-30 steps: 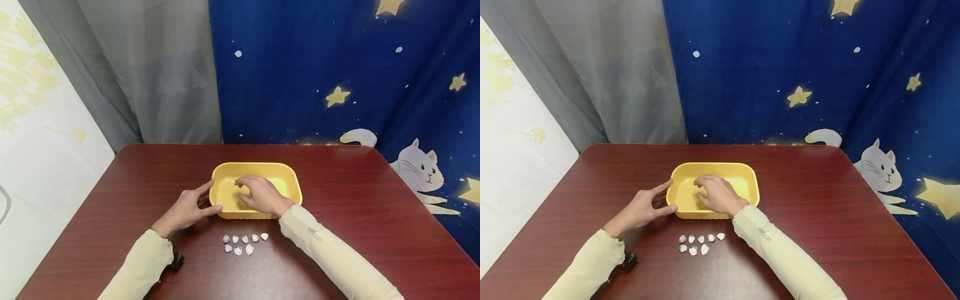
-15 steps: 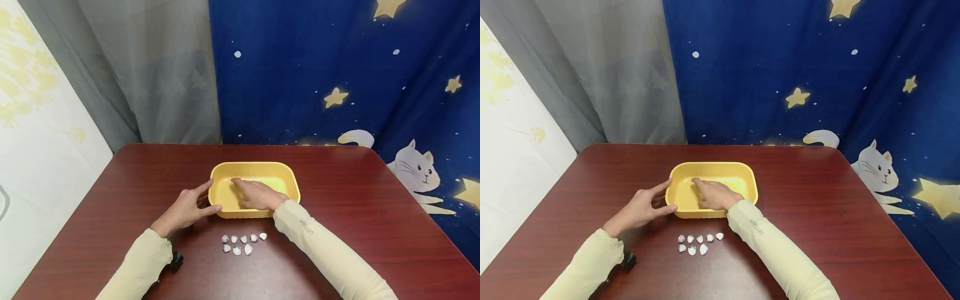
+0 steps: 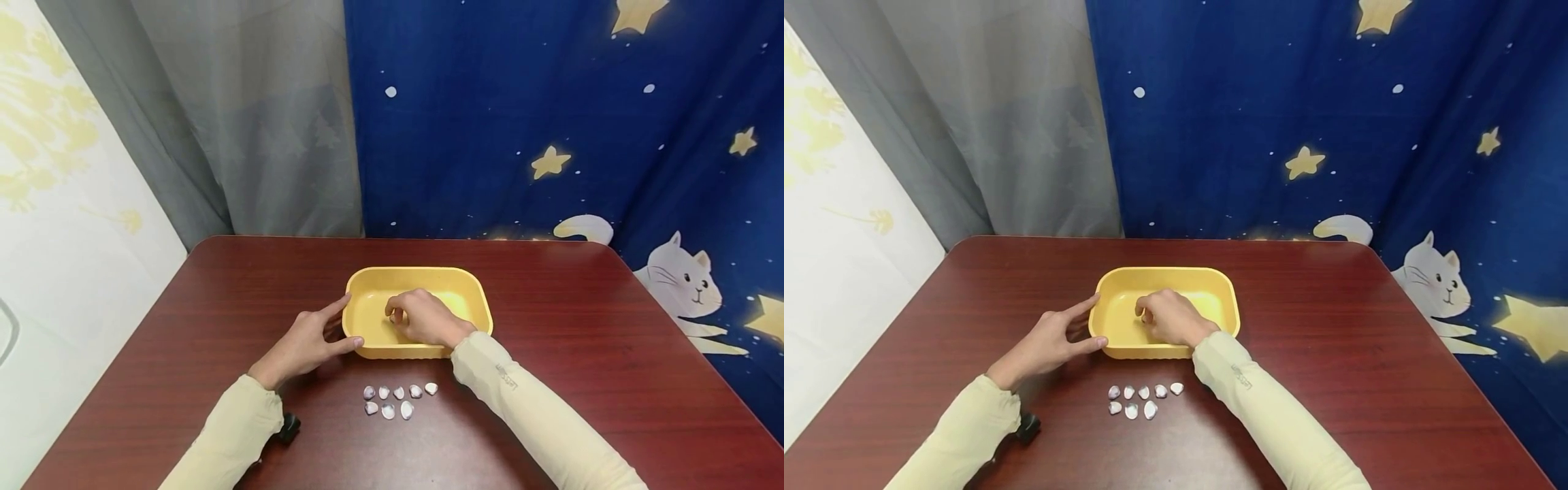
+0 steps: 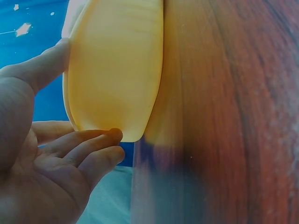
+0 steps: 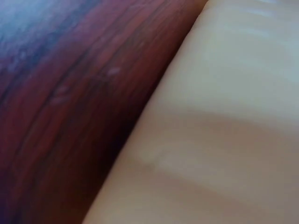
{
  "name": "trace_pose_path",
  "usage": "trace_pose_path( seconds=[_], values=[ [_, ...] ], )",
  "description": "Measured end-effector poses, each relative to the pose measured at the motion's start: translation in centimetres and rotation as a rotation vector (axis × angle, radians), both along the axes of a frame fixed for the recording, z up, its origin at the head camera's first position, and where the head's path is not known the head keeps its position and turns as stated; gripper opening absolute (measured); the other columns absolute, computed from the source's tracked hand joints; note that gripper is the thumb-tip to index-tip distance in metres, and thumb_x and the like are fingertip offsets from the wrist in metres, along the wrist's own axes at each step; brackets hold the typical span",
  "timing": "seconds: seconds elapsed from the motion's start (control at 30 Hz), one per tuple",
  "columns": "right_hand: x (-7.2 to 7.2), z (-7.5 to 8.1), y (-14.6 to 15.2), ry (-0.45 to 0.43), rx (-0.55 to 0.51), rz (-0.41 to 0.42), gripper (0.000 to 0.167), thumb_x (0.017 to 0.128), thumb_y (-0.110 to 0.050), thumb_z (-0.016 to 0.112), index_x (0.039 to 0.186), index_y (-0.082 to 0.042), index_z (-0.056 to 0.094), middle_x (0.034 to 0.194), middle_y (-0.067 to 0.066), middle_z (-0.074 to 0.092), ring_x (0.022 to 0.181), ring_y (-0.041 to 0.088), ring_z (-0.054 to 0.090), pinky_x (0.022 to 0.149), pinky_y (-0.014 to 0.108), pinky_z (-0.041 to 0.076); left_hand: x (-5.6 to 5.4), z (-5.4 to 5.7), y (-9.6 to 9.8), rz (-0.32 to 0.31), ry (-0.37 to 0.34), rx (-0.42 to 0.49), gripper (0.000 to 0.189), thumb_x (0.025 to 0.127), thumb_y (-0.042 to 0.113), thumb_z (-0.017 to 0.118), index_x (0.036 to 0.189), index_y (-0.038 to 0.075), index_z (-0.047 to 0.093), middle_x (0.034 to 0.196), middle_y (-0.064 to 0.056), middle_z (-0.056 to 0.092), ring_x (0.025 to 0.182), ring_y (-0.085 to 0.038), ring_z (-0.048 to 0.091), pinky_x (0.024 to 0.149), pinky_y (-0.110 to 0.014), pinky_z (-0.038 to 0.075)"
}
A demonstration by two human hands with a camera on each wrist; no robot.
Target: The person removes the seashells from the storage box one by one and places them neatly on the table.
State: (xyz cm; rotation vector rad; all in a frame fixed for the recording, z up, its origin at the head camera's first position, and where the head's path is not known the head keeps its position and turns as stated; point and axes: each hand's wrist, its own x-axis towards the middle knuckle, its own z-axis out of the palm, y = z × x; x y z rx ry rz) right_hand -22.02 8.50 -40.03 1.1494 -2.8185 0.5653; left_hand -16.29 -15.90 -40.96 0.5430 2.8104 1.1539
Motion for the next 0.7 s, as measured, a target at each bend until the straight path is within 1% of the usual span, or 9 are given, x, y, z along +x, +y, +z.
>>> trace_pose_path(
  seconds=[0.1, 0.23, 0.3, 0.43, 0.53, 0.6, 0.7],
  values=[
    [0.01, -0.08, -0.02, 0.021, 0.018, -0.035, 0.017, 0.084, -0.002, 0.072, 0.099, -0.008, 0.075, 0.085, 0.002, 0.07, 0.075, 0.014, 0.06, 0.069, 0.029, 0.053, 0.09, 0.03, -0.04, 0.002, 0.005, -0.01, 0.094, 0.086, 0.048, 0.077, 0.158, 0.008, 0.032, 0.155, -0.016, 0.046, 0.136, -0.027, 0.055, 0.108, -0.042, 0.05],
    [-0.02, -0.22, -0.07, 0.009, 0.103, -0.085, 0.024, 0.082, -0.004, 0.072, 0.104, -0.014, 0.077, 0.092, 0.002, 0.068, 0.078, 0.015, 0.057, 0.068, 0.031, 0.052, 0.21, 0.09, -0.07, 0.009, 0.011, -0.021, 0.094, 0.085, 0.049, 0.077, 0.158, 0.009, 0.033, 0.155, -0.015, 0.045, 0.136, -0.026, 0.055, 0.108, -0.042, 0.05],
    [-0.01, -0.25, -0.06, -0.003, 0.131, -0.093, 0.023, 0.083, -0.006, 0.072, 0.102, -0.016, 0.077, 0.09, 0.001, 0.067, 0.078, 0.014, 0.056, 0.067, 0.031, 0.051, 0.25, 0.12, -0.06, 0.011, 0.012, -0.02, 0.094, 0.085, 0.048, 0.077, 0.158, 0.009, 0.033, 0.156, -0.015, 0.045, 0.136, -0.026, 0.055, 0.108, -0.042, 0.05],
    [0.04, -0.22, -0.01, 0.009, 0.124, -0.07, 0.015, 0.082, -0.004, 0.072, 0.086, -0.017, 0.077, 0.08, -0.003, 0.066, 0.075, 0.012, 0.057, 0.064, 0.029, 0.051, 0.37, 0.13, -0.06, 0.009, 0.021, -0.018, 0.093, 0.085, 0.048, 0.077, 0.158, 0.009, 0.033, 0.156, -0.015, 0.044, 0.136, -0.027, 0.055, 0.108, -0.042, 0.05],
    [0.05, -0.21, 0.1, 0.02, 0.113, -0.051, 0.017, 0.081, -0.002, 0.073, 0.074, -0.018, 0.073, 0.074, -0.006, 0.067, 0.073, 0.011, 0.059, 0.062, 0.026, 0.051, 0.42, 0.17, -0.02, 0.006, 0.024, -0.018, 0.094, 0.086, 0.049, 0.077, 0.158, 0.009, 0.032, 0.156, -0.015, 0.044, 0.136, -0.026, 0.055, 0.108, -0.043, 0.05],
    [0.04, -0.26, 0.21, 0.023, 0.11, -0.045, 0.018, 0.08, -0.002, 0.074, 0.071, -0.018, 0.072, 0.073, -0.007, 0.068, 0.072, 0.011, 0.06, 0.062, 0.026, 0.052, 0.43, 0.19, 0.04, 0.007, 0.021, -0.023, 0.094, 0.085, 0.049, 0.077, 0.158, 0.009, 0.033, 0.155, -0.014, 0.045, 0.136, -0.026, 0.055, 0.109, -0.043, 0.05],
    [0.06, -0.32, 0.41, 0.039, 0.109, -0.039, 0.018, 0.081, -0.003, 0.074, 0.071, -0.018, 0.072, 0.074, -0.007, 0.069, 0.073, 0.011, 0.061, 0.063, 0.026, 0.053, 0.48, 0.2, 0.12, 0.009, 0.013, -0.028, 0.094, 0.085, 0.05, 0.077, 0.158, 0.01, 0.032, 0.155, -0.014, 0.046, 0.137, -0.025, 0.054, 0.11, -0.043, 0.049]
  ],
)
